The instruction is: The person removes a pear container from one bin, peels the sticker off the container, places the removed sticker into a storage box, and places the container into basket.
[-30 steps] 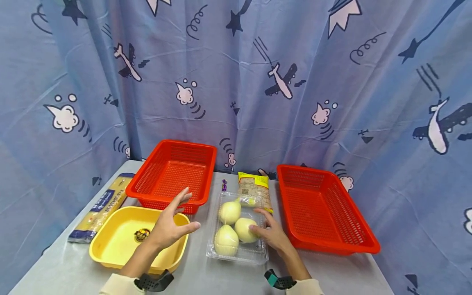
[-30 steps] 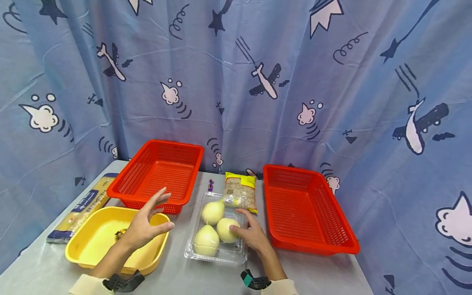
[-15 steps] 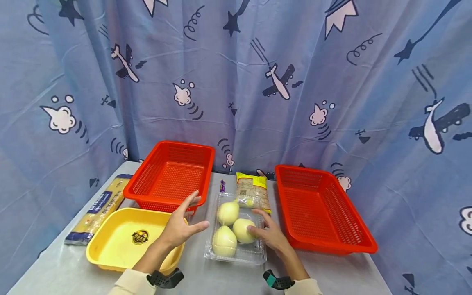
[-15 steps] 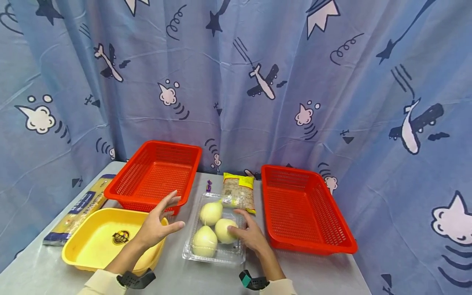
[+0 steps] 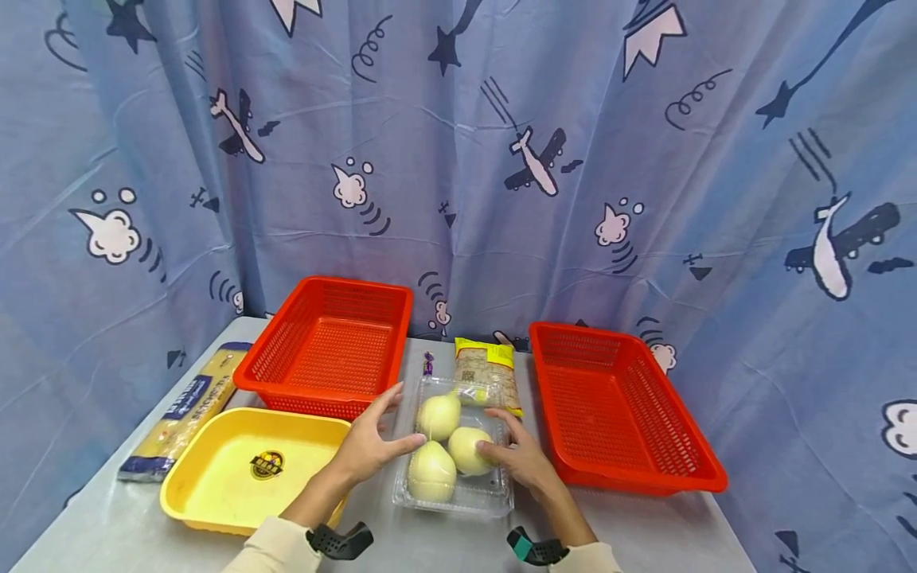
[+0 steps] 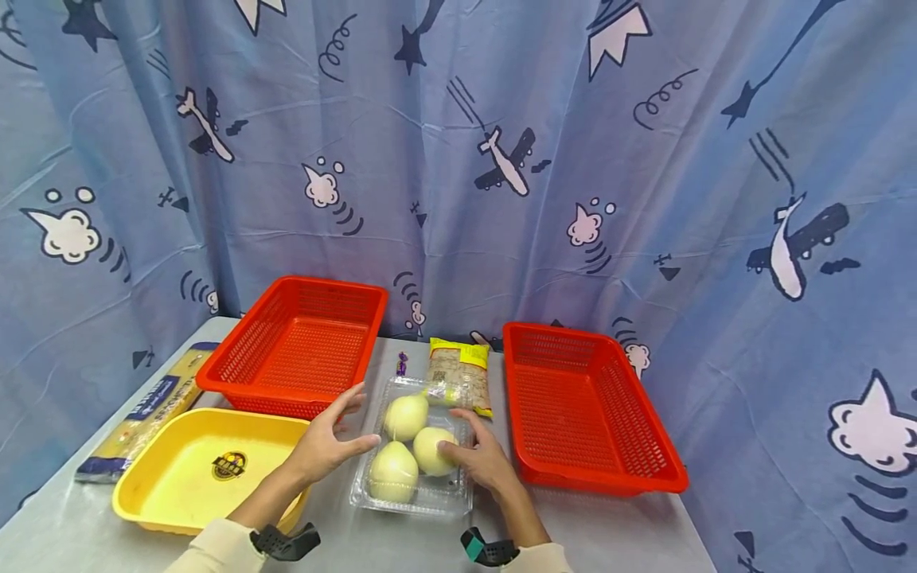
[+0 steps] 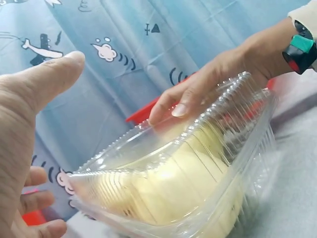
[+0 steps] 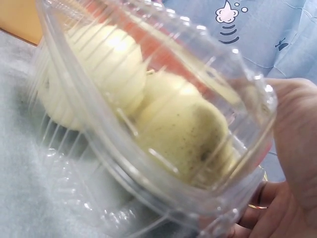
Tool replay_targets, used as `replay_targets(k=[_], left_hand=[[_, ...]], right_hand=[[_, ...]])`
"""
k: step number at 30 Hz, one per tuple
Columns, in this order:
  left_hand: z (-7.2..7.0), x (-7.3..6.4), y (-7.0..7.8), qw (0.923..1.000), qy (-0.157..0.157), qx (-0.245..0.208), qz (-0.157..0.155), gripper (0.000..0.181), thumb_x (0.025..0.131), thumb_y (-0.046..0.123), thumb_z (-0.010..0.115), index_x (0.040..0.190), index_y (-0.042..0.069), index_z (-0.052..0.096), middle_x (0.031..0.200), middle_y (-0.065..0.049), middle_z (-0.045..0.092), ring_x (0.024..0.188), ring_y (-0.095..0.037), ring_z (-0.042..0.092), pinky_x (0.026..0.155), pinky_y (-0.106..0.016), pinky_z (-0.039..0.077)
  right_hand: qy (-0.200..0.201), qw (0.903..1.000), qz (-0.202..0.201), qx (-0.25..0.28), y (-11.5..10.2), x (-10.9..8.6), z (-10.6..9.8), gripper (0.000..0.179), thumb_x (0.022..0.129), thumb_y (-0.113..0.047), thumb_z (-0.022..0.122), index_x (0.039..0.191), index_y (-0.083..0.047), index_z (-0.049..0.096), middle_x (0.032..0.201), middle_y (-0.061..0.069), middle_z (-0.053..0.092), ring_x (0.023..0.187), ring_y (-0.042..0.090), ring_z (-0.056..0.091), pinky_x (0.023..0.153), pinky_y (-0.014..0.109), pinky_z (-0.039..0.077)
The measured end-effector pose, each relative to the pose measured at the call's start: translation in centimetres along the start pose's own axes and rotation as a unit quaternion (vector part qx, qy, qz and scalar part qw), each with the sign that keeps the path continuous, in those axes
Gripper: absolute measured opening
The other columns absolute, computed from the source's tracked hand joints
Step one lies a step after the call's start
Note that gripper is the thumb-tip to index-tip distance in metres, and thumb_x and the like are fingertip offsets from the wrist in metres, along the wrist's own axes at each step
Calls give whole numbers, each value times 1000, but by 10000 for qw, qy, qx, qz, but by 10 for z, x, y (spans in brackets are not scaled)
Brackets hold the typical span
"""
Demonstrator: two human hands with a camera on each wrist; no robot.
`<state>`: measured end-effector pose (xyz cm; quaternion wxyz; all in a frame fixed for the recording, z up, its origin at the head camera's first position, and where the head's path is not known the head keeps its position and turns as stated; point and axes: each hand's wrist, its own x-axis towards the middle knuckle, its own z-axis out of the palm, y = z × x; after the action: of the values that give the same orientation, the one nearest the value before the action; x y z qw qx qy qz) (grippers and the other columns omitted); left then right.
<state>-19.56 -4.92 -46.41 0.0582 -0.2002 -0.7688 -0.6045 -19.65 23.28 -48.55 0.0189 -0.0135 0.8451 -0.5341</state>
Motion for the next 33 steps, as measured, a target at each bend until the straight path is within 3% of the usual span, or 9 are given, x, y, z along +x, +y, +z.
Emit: replay_targets(k=[6, 13, 22, 29, 33], left_hand=[[8, 5, -4, 9987, -32, 394, -325, 90, 75, 37, 82, 147, 6, 39, 142, -23, 43, 129, -41, 40, 101, -59, 33], [16, 9, -5, 9956, -214, 660, -635, 87, 74, 43, 81, 145, 10, 45, 145, -17, 42, 132, -40, 36, 102, -59, 31], [22, 17, -10, 9915, -365, 1000, -744, 83, 74, 43, 81, 143, 11, 48, 144, -20, 43, 127, -45, 41, 96, -60, 38], [23, 22, -10, 9851, -512, 1448, -779, 81, 74, 36, 83, 143, 10, 48, 142, -17, 46, 126, -43, 43, 96, -60, 38], [24, 25, -7, 9815, -661, 1561, -893, 80, 74, 31, 84, 143, 12, 49, 141, -17, 48, 125, -42, 45, 97, -59, 38]], right_hand=[[27, 10000, -11, 68, 3, 2, -1, 59, 83, -24, 76, 137, -19, 52, 116, 18, 48, 97, 31, 44, 73, 38, 39], [22, 10000, 5, -7, 2, 0, -1, 59, 82, -28, 77, 136, -20, 53, 100, 13, 48, 89, 27, 44, 67, 36, 35], [-17, 9999, -111, 12, -1, -2, -2, 61, 81, -31, 77, 136, -17, 53, 111, 15, 48, 94, 29, 44, 72, 38, 37], [-23, 9999, -109, 30, -34, -20, -5, 55, 84, -17, 74, 134, -10, 54, 116, 21, 49, 96, 32, 45, 75, 40, 39], [-2, 10000, -65, -21, -13, -9, -3, 58, 83, -22, 75, 137, -15, 53, 126, 19, 48, 101, 32, 45, 79, 44, 42]])
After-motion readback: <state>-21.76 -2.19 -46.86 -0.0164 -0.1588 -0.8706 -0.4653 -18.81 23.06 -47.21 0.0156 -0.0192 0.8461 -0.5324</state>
